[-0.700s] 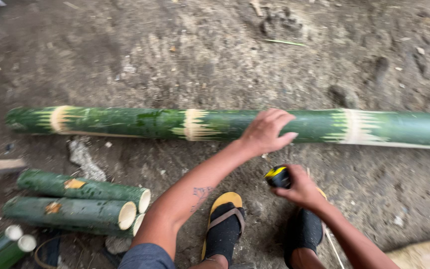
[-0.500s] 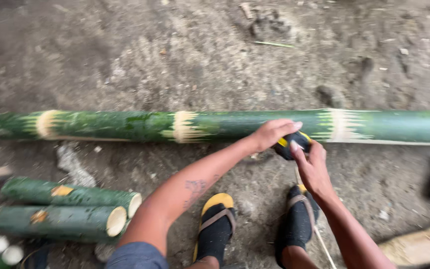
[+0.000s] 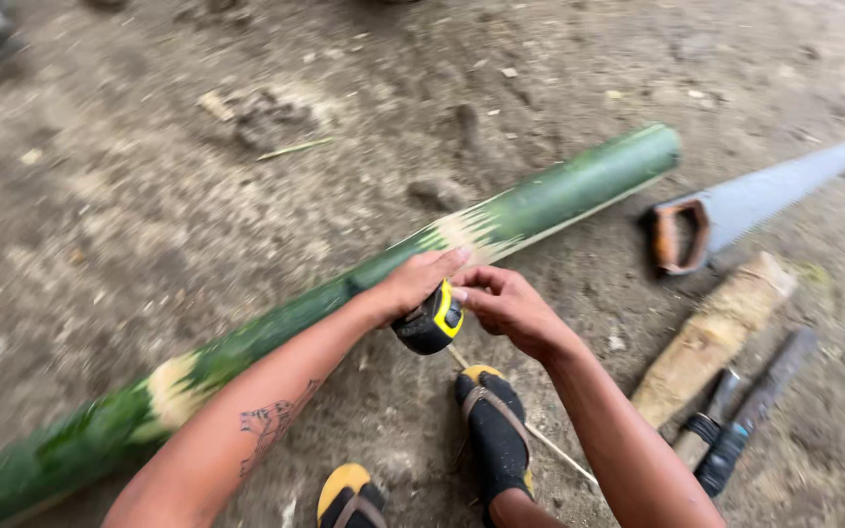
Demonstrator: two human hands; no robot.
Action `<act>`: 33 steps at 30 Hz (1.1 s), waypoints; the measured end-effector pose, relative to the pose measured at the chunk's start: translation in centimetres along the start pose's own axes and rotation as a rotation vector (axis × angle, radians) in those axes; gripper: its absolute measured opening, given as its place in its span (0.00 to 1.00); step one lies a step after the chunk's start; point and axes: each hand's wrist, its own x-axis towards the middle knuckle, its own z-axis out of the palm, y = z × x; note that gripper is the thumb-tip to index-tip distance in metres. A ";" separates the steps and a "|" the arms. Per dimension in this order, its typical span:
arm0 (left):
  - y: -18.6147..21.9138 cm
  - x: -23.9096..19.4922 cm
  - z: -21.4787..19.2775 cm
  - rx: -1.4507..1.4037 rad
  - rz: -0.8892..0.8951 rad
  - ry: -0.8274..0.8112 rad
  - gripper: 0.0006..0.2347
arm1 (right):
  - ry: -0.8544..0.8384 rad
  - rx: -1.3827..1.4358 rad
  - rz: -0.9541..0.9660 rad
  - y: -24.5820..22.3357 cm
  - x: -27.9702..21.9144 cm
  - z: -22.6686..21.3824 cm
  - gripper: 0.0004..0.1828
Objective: The person measures a bamboo pole with a tape measure and marks it with a pencil. They then use a machete to split the bamboo lengthwise and a hand saw to cut it into sections. Finally, they use a wooden mallet to drive a wooden peg into the bamboo.
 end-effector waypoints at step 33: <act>10.0 13.4 2.4 0.324 -0.345 -0.156 0.46 | 0.217 -0.229 -0.273 -14.0 1.2 -13.4 0.14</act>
